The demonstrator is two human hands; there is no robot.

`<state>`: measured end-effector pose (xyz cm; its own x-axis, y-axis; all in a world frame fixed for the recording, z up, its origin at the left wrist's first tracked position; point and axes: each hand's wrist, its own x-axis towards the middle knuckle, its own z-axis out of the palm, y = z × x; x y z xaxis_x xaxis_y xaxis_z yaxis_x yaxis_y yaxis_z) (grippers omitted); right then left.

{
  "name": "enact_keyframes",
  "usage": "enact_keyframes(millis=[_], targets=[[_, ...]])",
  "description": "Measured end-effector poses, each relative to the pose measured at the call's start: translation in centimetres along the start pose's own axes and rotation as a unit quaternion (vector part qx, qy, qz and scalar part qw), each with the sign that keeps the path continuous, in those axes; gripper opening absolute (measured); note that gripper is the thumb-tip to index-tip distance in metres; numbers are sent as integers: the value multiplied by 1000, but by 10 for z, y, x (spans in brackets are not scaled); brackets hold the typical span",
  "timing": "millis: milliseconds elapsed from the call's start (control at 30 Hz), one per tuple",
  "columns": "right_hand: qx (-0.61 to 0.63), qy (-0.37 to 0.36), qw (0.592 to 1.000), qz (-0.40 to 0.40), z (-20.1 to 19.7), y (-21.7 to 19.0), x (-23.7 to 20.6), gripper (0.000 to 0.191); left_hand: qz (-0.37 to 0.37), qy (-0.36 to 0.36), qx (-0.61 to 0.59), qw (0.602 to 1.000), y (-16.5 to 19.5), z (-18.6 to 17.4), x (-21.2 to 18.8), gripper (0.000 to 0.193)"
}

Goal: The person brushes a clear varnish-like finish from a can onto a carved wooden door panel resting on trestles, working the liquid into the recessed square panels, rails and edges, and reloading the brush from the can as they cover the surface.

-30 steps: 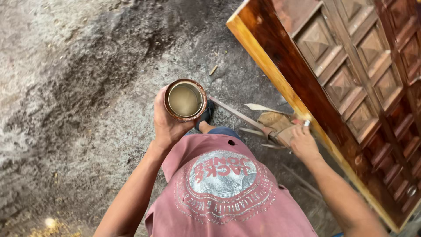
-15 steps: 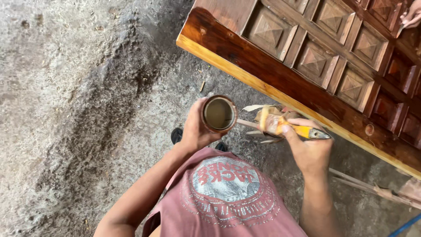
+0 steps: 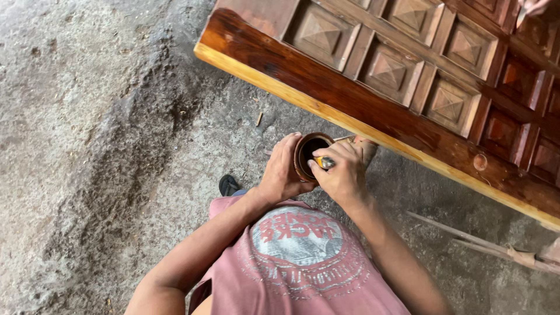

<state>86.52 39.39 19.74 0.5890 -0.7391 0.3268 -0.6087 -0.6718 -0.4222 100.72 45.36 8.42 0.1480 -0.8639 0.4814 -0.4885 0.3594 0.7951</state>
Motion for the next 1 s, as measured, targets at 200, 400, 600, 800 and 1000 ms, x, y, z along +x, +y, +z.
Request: enact_keyframes(millis=[200,400,600,800,1000], targets=[[210,142,944,209,-44,65,-82,15,-14,-23,-36,999,19,35,12,110],[405,287,799,339,-50,127,-158,17,-53,-96,-10,994,40,78,33,109],[617,393,615,295,-26,160,-223,16,-73,-168,-3,983,51,110,45,112],[614,518,503,318,4,180,-243,27,-136,-190,-24,972,53,89,69,114],[559,625,406,364,69,228,-214,37,-123,-247,25,961,34,27,83,116]])
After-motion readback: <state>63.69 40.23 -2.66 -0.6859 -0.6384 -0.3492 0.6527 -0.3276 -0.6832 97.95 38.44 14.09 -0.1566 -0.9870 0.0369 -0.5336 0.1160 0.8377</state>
